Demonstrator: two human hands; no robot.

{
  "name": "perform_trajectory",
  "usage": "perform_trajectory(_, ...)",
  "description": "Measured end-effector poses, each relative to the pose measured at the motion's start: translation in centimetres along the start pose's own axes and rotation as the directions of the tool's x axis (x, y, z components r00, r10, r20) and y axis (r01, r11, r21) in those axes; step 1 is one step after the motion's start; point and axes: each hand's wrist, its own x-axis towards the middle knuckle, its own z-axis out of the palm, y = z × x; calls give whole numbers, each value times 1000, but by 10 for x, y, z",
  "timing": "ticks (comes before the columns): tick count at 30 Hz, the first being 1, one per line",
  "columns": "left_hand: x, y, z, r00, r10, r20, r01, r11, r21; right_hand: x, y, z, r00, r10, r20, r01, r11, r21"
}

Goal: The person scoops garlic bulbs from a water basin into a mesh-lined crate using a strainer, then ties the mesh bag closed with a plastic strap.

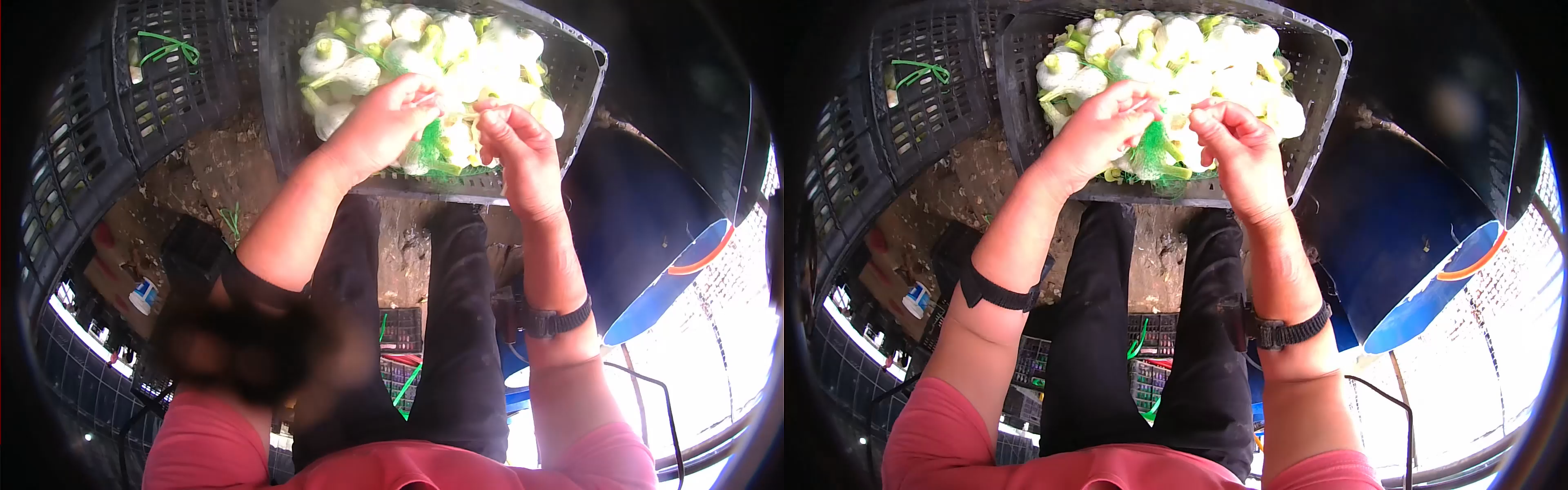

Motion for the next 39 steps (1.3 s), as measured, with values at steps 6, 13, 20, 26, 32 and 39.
perform_trajectory(6, -2, 3, 2, 965, 258, 37, -242, 832, 499, 6, -29, 32, 954, -157, 256, 262, 852, -454)
perform_trajectory(13, 10, -9, -9, 980, 198, 30, -200, 951, 235, 21, -1, 29, 926, -276, 256, 371, 780, -503)
perform_trajectory(20, 11, 0, -5, 992, -79, -94, 75, 996, -43, 11, 21, 36, 958, -287, -12, 245, 841, -483)
perform_trajectory(26, 10, 4, -20, 984, -169, 53, 175, 975, -137, 4, 37, 31, 923, -373, -90, 323, 882, -342)
perform_trajectory(32, 14, 2, -22, 989, -129, 78, 130, 992, -2, 5, 37, 25, 949, -316, -13, 268, 824, -499)
perform_trajectory(39, 13, -8, -11, 997, 74, -35, -74, 997, 4, 15, 24, 13, 835, -441, 329, 527, 466, -711)
